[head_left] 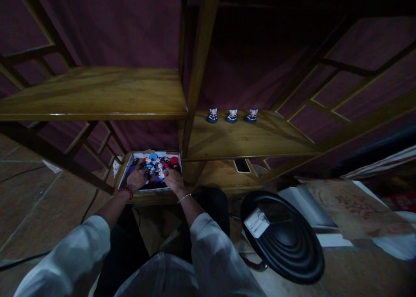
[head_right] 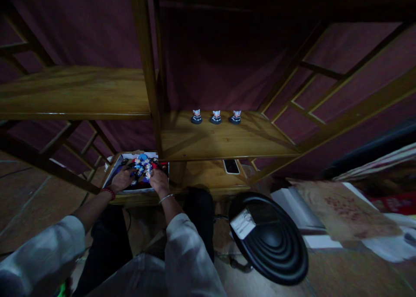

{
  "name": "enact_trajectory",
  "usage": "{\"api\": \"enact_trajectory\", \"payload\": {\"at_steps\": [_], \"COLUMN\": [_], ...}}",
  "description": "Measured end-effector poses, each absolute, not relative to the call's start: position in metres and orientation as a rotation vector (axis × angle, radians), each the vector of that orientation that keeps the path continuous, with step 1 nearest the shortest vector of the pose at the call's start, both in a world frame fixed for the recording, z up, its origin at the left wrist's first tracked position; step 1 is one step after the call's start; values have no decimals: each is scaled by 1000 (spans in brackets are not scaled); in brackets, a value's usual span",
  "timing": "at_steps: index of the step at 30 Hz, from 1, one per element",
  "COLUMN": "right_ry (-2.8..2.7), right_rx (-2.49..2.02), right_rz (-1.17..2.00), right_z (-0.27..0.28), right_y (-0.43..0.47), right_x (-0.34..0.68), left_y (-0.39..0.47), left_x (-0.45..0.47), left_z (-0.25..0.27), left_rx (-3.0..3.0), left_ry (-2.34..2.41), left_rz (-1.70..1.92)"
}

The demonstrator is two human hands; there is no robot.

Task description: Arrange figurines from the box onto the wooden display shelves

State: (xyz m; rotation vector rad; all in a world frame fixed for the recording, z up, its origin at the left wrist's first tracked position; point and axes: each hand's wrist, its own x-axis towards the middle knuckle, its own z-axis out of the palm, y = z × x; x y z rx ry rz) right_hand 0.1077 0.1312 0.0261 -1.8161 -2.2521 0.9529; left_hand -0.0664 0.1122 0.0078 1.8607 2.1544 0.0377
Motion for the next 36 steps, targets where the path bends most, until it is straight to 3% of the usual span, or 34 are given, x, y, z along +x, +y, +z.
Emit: {"api": "enact_trajectory", "payload": {"at_steps": [36], "right_ry": [-2196], "right_rx": [-1843], "right_rz": [908], "right_z": [24], "right_y": [129], "right_x": [108], "left_y": [158], "left_x": [-60], "left_z": [8], "left_rx": [1794], "left_ry": [2195], "left_rz": [466]}}
